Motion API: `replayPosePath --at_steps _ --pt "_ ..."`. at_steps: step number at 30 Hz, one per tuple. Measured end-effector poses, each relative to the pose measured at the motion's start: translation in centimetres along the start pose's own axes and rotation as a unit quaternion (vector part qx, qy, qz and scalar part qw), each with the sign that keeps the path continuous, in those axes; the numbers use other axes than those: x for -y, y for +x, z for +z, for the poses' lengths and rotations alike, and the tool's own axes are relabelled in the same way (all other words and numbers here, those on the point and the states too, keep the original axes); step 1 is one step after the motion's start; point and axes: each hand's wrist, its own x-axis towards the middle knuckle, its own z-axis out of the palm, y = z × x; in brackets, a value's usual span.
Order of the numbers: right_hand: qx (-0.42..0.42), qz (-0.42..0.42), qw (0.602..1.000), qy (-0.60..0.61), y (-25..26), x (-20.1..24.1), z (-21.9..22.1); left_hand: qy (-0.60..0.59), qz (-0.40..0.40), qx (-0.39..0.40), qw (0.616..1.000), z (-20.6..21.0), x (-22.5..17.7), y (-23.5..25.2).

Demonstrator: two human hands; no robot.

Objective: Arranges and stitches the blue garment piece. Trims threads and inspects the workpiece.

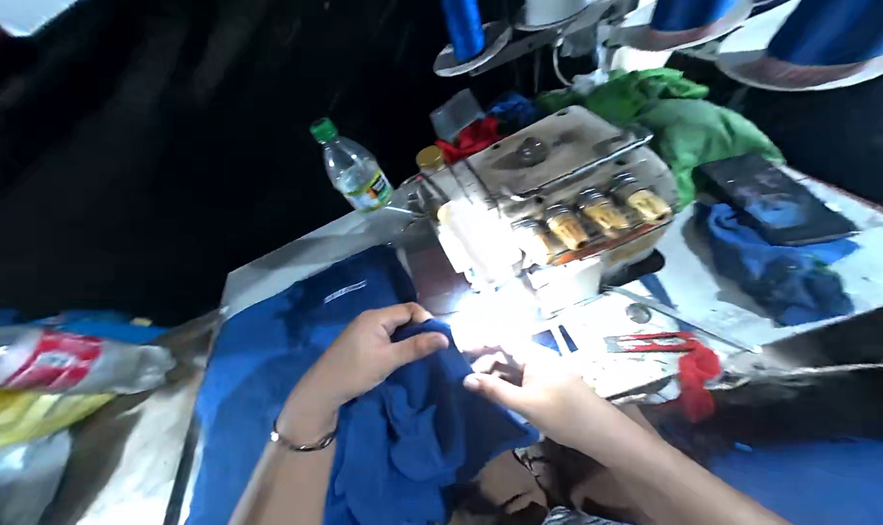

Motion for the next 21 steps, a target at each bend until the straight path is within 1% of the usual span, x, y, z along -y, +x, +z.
replayPosePath --at_steps 3,6,8,10,14,21 --pt "-0.006 0.016 1.000 -0.007 -0.5 -0.5 -0.1 -0.017 -0.003 -0.022 1.000 0.3 -0.3 -0.3" --pt "-0.002 0.055 0.998 0.000 -0.7 -0.3 -0.4 -0.020 0.005 -0.032 0.999 0.6 -0.7 -0.4" --pt "-0.003 0.054 0.998 -0.012 -0.8 -0.3 -0.6 -0.017 0.008 -0.036 0.999 0.7 -0.9 -0.3" --pt "-0.007 0.047 0.999 -0.026 -0.8 -0.5 -0.6 -0.021 -0.010 -0.047 0.999 0.8 -1.1 -0.1" --pt "-0.024 0.060 0.997 -0.035 -1.0 -0.7 -0.7 -0.022 -0.051 -0.064 0.996 1.1 -1.3 0.7" --pt "-0.049 0.051 0.997 -0.037 -1.3 -1.0 -0.8 0.007 -0.060 -0.087 0.994 1.7 -1.7 0.9"
